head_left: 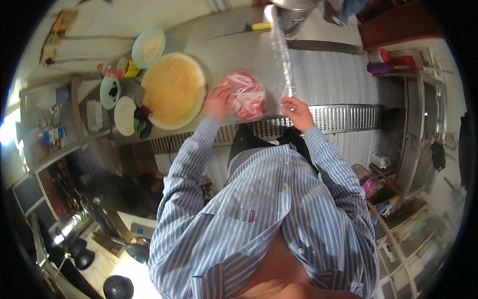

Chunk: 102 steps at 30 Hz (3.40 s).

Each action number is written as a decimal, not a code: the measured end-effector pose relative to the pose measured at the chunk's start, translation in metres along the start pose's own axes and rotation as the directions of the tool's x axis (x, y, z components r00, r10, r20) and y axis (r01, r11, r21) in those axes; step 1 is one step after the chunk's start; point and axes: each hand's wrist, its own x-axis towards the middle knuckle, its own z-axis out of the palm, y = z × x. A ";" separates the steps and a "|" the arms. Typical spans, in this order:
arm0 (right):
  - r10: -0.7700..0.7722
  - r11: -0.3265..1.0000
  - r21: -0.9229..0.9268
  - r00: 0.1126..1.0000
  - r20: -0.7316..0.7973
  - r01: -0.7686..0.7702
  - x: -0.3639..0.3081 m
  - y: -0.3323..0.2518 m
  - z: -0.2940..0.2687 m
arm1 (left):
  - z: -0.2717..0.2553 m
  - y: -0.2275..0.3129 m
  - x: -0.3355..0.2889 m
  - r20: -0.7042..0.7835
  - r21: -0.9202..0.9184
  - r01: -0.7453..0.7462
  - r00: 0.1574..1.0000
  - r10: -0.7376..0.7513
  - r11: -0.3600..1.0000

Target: The person slices raw meat into thin strips on a cutting board using a cleaver, then places the sliced meat into a plastic bag. They later retrieve a container of raw chicken, open it, and begin cutting the chicken into pieces on the same board.

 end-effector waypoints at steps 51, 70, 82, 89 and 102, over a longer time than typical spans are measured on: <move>0.689 0.441 0.427 -0.603 0.402 0.789 -0.895 0.587 0.244 | 0.547 1.062 -0.720 0.633 -0.599 -0.784 -0.590 0.501 -0.166; 0.859 -0.097 -0.206 0.187 0.476 0.974 -1.280 0.732 0.335 | 0.451 1.391 -1.368 -0.055 -0.984 -0.072 -0.742 0.668 -0.160; 0.845 0.294 0.314 -0.399 0.357 0.903 -1.967 0.925 0.378 | 0.577 1.556 -1.734 0.814 -0.569 -0.235 -0.020 0.581 0.788; 0.844 0.519 -0.081 -0.495 0.205 0.851 -2.176 0.955 0.252 | 0.554 1.671 -1.879 0.637 -0.605 -0.462 0.208 0.742 0.649; 0.630 0.692 -0.515 -0.772 0.088 0.506 -2.663 1.085 0.081 | 0.236 1.872 -2.325 -0.483 -0.866 0.497 -0.860 0.165 0.054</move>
